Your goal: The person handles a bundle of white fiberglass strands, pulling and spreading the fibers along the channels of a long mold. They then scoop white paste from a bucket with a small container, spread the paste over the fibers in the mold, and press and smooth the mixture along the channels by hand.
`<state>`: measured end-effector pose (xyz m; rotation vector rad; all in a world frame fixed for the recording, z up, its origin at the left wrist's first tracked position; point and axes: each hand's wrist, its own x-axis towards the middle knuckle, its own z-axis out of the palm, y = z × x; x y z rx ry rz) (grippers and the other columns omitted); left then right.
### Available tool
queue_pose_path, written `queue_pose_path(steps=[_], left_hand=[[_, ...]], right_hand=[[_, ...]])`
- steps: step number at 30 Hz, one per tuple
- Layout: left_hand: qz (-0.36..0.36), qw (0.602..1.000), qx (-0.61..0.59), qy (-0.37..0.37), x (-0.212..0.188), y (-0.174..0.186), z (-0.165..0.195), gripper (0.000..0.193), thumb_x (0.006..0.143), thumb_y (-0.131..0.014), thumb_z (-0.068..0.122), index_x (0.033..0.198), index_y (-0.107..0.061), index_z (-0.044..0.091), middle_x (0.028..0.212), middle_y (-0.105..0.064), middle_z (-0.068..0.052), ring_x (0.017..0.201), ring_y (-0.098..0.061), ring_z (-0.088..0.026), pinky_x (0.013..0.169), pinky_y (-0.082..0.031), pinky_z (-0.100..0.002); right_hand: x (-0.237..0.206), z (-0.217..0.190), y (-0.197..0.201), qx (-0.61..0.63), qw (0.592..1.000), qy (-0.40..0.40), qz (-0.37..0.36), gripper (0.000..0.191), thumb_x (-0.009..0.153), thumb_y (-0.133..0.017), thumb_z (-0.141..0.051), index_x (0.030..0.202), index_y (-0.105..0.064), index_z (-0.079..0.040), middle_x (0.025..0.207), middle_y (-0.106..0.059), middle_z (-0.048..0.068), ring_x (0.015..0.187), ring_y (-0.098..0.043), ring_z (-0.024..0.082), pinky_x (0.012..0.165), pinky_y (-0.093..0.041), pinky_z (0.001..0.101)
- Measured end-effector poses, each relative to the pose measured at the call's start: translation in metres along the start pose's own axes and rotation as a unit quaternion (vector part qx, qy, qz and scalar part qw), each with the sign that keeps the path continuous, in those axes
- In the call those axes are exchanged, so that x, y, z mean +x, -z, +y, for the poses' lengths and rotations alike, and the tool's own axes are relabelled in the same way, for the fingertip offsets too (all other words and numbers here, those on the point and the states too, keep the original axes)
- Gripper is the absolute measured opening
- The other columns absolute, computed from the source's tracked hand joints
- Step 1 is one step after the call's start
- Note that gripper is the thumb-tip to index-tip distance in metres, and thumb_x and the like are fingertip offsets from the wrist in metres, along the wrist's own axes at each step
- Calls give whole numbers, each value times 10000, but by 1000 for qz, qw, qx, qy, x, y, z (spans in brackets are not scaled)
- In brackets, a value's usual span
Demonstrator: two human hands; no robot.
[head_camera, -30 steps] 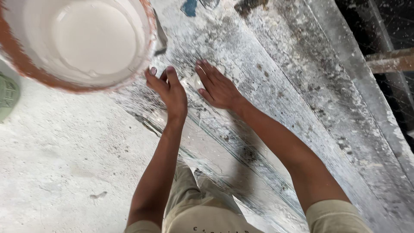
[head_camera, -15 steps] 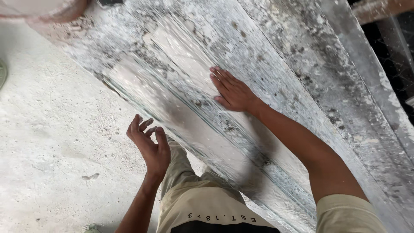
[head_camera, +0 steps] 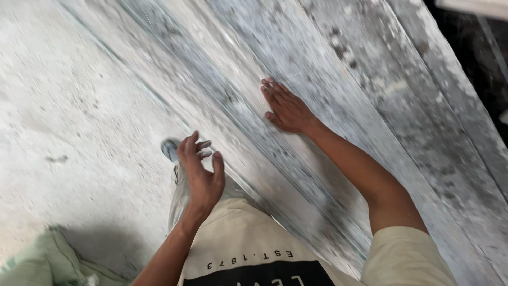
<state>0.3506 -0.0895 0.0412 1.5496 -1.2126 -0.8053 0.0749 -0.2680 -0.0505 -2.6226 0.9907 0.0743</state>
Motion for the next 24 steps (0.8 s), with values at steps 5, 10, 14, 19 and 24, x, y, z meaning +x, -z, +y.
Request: queue_pose_path(steps=[5, 10, 14, 19, 24], left_hand=[[-33, 999, 7, -38, -82, -35, 38, 644, 963, -632, -9, 1533, -333, -12, 1412, -384, -233, 1152, -592, -281, 931, -526, -378], [-49, 996, 23, -73, -168, -60, 42, 619, 980, -623, -15, 1534, -347, -8, 1402, -401, -233, 1128, -591, -284, 949, -528, -382], [-9, 993, 49, -105, -260, -83, 31, 618, 990, -623, -23, 1541, -344, -6, 1411, -414, -222, 1150, -573, -304, 957, -536, -395], [31, 998, 51, 2, -387, -114, 44, 634, 934, -642, -8, 1504, -365, -10, 1344, -449, -210, 1074, -608, -274, 880, -549, -394], [13, 997, 67, 32, -492, -143, 59, 575, 959, -605, 15, 1484, -371, 2, 1328, -442, -225, 1063, -612, -277, 812, -592, -367]], right_hand=[[-121, -2, -12, -3, 1000, 8, 22, 748, 1096, -288, -502, 1576, -242, 70, 1672, -253, 233, 1577, -201, 351, 1304, -142, 447], [-231, 3, -38, -18, 999, 6, 31, 747, 1097, -293, -487, 1560, -247, 97, 1658, -266, 270, 1560, -216, 386, 1287, -148, 451], [-324, 7, -62, -16, 998, 0, 56, 694, 1110, -290, -419, 1582, -249, 88, 1664, -274, 275, 1573, -235, 380, 1303, -161, 475], [-435, 2, -85, -44, 996, 5, 82, 702, 1073, -353, -388, 1578, -250, 89, 1652, -278, 279, 1553, -243, 404, 1269, -185, 494], [-538, 6, -113, -33, 993, 13, 109, 702, 1071, -344, -396, 1575, -231, 79, 1649, -267, 272, 1554, -228, 392, 1271, -190, 477]])
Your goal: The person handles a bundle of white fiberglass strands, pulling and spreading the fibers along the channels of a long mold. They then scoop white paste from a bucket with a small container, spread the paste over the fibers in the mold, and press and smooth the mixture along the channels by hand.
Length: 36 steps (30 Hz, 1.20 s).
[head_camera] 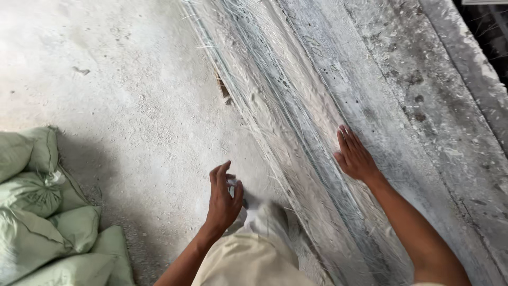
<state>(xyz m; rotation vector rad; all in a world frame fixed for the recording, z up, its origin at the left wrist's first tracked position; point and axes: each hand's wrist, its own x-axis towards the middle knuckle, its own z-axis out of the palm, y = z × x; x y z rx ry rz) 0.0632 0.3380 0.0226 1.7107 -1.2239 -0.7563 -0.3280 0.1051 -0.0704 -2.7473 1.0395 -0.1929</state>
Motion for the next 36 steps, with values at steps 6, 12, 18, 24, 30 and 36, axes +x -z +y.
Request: queue_pose_path(steps=[6, 12, 18, 24, 30, 36], left_hand=[[72, 997, -12, -21, -114, -74, 10, 553, 978, -599, 46, 1488, -390, 15, 1335, -483, -194, 1069, -622, -263, 844, -571, -384], [85, 994, -67, -19, -258, -180, 39, 545, 990, -598, 61, 1488, -382, 20, 1336, -497, -175, 1062, -628, -238, 799, -577, -356], [9, 997, -79, -7, -359, -217, 82, 530, 979, -609, 53, 1468, -408, 12, 1336, -500, -186, 1047, -634, -236, 834, -569, -362], [-20, 999, -50, -7, -402, -229, 105, 539, 968, -612, 48, 1467, -415, 3, 1314, -509, -177, 1046, -631, -235, 860, -558, -372], [-46, 996, -70, -24, -428, -249, 117, 545, 974, -604, 42, 1478, -400, -7, 1335, -497, -183, 1048, -635, -236, 868, -564, -356], [-76, 995, -64, -32, -446, -258, 125, 547, 982, -603, 41, 1484, -392, -16, 1333, -491, -188, 1074, -638, -233, 877, -564, -352]], right_hand=[[-106, 13, -10, -11, 1000, -1, -7, 696, 1067, -328, -401, 1582, -218, 55, 1656, -255, 243, 1552, -220, 372, 1256, -186, 466], [-225, 17, -2, -4, 999, 34, -6, 691, 1077, -338, -386, 1581, -231, 75, 1658, -256, 253, 1554, -228, 383, 1263, -193, 466], [-349, -10, 11, -10, 999, 33, -14, 689, 1066, -373, -382, 1561, -260, 84, 1647, -266, 268, 1548, -240, 407, 1278, -187, 469], [-448, -28, 13, -13, 1000, 9, -13, 687, 1091, -351, -391, 1571, -244, 89, 1656, -263, 262, 1550, -255, 391, 1285, -188, 483], [-535, -43, 17, -8, 999, -36, -28, 690, 1092, -332, -402, 1588, -227, 66, 1668, -265, 245, 1548, -261, 389, 1275, -185, 483], [-582, -54, 15, 0, 998, -68, 2, 678, 1110, -299, -396, 1596, -208, 68, 1670, -259, 241, 1559, -249, 398, 1299, -189, 483]])
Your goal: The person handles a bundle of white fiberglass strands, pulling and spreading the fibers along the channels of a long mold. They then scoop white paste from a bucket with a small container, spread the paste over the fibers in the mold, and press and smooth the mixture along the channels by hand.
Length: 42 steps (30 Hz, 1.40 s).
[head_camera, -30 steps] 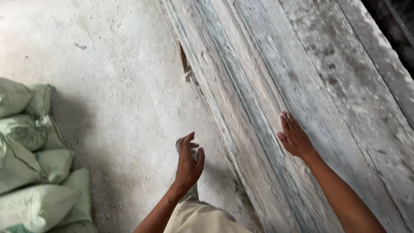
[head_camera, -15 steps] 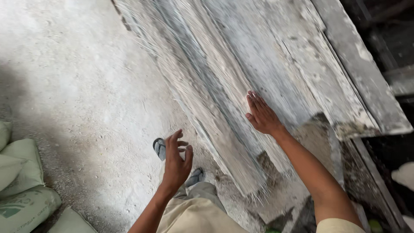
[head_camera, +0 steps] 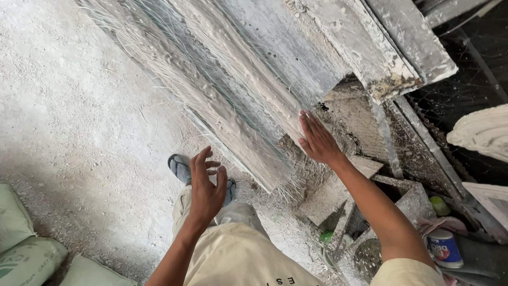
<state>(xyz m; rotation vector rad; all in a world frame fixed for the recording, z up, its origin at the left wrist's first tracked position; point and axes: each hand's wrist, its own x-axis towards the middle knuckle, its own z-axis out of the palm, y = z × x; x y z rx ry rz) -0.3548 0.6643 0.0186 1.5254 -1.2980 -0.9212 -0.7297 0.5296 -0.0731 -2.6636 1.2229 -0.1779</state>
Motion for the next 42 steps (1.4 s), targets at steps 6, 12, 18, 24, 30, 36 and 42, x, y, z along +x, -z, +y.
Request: queue_pose_path(steps=[6, 12, 18, 24, 30, 36, 42], left_hand=[[-3, 1000, 16, -3, -11, 0, 2, 542, 986, -604, 47, 1481, -393, -14, 1348, -498, -188, 1067, -643, -231, 893, -560, -356], [10, 1000, 27, 6, -22, 6, 1, 554, 978, -615, 50, 1482, -393, -9, 1342, -493, -195, 1076, -642, -240, 892, -573, -357], [13, 999, 39, 9, -29, 16, 3, 550, 987, -611, 46, 1485, -386, -19, 1348, -491, -195, 1101, -629, -245, 895, -574, -354], [22, 999, 27, 13, -26, 17, 0, 546, 991, -601, 48, 1487, -386, -21, 1352, -496, -193, 1106, -631, -248, 889, -574, -354], [8, 1000, 14, 22, -14, 15, -5, 565, 980, -611, 57, 1486, -377, -33, 1380, -484, -216, 1102, -632, -253, 873, -576, -356], [8, 1000, 7, 19, 6, 26, -3, 549, 986, -612, 58, 1480, -390, -28, 1365, -492, -210, 1088, -637, -252, 883, -572, -357], [39, 999, 10, 18, 42, 58, -22, 560, 967, -616, 56, 1475, -394, -20, 1341, -511, -189, 1056, -636, -242, 845, -578, -344]], right_hand=[[-7, -6, -16, 16, 997, -63, 38, 683, 1119, -300, -406, 1609, -162, 50, 1669, -239, 292, 1572, -221, 444, 1304, -171, 523], [28, -5, -33, -64, 996, -43, 39, 782, 1087, -299, -506, 1629, -62, 4, 1681, -159, 322, 1578, -182, 432, 1298, -132, 540], [99, 4, -44, -27, 998, -53, 2, 780, 1115, -277, -542, 1632, -50, -3, 1707, -148, 254, 1597, -150, 407, 1312, -117, 515], [50, 4, -22, -29, 999, -21, -1, 727, 1129, -302, -457, 1645, -81, 4, 1719, -148, 267, 1602, -161, 427, 1314, -135, 540], [19, -6, -24, -45, 998, -32, 35, 723, 1110, -389, -452, 1632, -114, -35, 1691, -176, 278, 1574, -198, 455, 1294, -165, 550], [120, -11, -35, -33, 998, -11, 51, 750, 1110, -452, -447, 1644, -131, -29, 1702, -214, 238, 1589, -212, 415, 1305, -162, 537], [231, -23, -36, -32, 998, -25, 45, 759, 1106, -460, -458, 1637, -159, -8, 1701, -234, 206, 1583, -210, 378, 1302, -137, 521]])
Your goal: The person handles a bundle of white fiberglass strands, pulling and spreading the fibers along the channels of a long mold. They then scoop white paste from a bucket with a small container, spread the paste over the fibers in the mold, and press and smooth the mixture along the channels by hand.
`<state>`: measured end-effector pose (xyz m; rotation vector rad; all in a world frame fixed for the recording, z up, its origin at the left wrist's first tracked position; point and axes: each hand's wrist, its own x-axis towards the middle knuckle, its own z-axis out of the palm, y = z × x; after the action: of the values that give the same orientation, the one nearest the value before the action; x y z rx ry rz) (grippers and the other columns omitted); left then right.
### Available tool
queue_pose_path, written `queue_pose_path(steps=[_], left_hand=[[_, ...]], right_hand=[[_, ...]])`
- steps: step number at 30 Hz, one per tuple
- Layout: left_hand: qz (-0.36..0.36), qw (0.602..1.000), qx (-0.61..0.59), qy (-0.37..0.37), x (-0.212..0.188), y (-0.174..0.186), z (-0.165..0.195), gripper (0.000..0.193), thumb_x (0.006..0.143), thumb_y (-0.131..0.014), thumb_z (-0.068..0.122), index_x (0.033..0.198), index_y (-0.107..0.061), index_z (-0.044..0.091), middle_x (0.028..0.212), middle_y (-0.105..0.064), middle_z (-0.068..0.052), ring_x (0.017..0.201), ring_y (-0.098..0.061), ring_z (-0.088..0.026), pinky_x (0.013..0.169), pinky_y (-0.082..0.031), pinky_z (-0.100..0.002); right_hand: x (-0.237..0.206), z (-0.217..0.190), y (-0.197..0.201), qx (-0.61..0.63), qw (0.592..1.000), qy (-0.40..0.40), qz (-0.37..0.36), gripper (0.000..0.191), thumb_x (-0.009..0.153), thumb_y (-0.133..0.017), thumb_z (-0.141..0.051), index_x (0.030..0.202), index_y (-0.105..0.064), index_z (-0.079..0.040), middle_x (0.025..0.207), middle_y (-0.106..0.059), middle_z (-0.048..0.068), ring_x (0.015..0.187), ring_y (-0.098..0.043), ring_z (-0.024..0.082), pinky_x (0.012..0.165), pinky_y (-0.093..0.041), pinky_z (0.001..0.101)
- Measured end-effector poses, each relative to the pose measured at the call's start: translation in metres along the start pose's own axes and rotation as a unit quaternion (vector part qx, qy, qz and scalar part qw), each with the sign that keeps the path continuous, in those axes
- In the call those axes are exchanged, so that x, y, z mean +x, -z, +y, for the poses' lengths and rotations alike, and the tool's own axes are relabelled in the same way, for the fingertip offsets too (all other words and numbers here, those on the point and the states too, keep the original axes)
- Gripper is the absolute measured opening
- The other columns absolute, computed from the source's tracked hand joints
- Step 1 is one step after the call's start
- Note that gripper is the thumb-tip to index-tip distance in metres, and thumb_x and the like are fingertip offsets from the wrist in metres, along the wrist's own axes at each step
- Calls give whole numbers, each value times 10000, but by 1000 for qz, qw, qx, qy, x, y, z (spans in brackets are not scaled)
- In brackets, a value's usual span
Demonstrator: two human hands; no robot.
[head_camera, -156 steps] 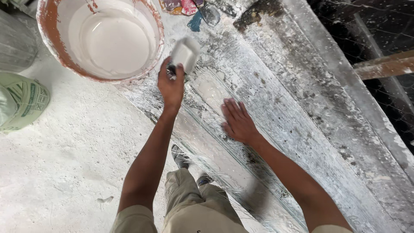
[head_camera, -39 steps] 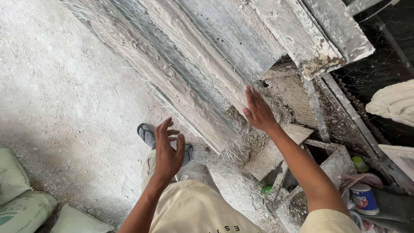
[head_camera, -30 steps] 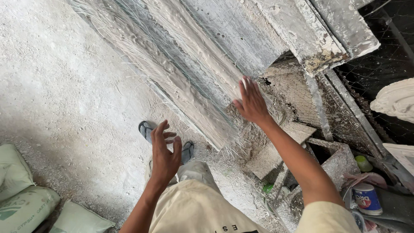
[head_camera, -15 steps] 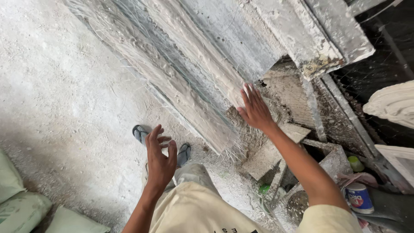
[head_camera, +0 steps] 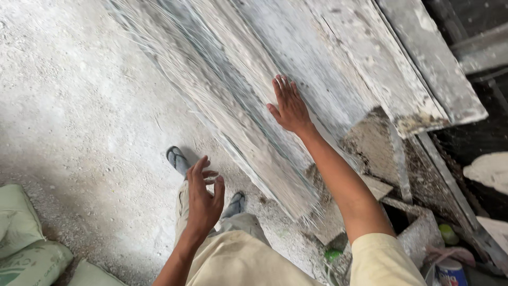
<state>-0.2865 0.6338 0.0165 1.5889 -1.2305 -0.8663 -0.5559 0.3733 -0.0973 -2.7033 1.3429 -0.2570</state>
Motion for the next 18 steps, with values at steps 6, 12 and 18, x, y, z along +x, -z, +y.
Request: queue_pose_path(steps=[6, 12, 18], left_hand=[[10, 999, -34, 31, 69, 38, -32, 560, 965, -624, 64, 1472, -401, -16, 1344, -529, -186, 1048, -638, -243, 835, -572, -345], [-32, 997, -40, 64, 178, 118, -46, 559, 972, -613, 69, 1479, -394, -17, 1334, -512, -187, 1077, -625, -249, 824, -579, -348], [13, 998, -27, 58, 267, 205, -61, 564, 975, -604, 42, 1489, -379, -14, 1369, -491, -195, 1064, -638, -238, 836, -573, -349]], right_hand=[[114, -7, -12, 1, 1000, 2, -12, 770, 1112, -452, -455, 1642, -125, -2, 1703, -227, 207, 1593, -205, 370, 1303, -148, 517], [227, -23, -18, 0, 1000, 18, -3, 741, 1144, -418, -427, 1659, -71, -23, 1730, -204, 195, 1611, -183, 368, 1317, -141, 519], [336, -40, -30, 29, 1000, 0, -12, 756, 1137, -406, -442, 1655, -63, -11, 1728, -210, 211, 1605, -186, 383, 1306, -132, 533]])
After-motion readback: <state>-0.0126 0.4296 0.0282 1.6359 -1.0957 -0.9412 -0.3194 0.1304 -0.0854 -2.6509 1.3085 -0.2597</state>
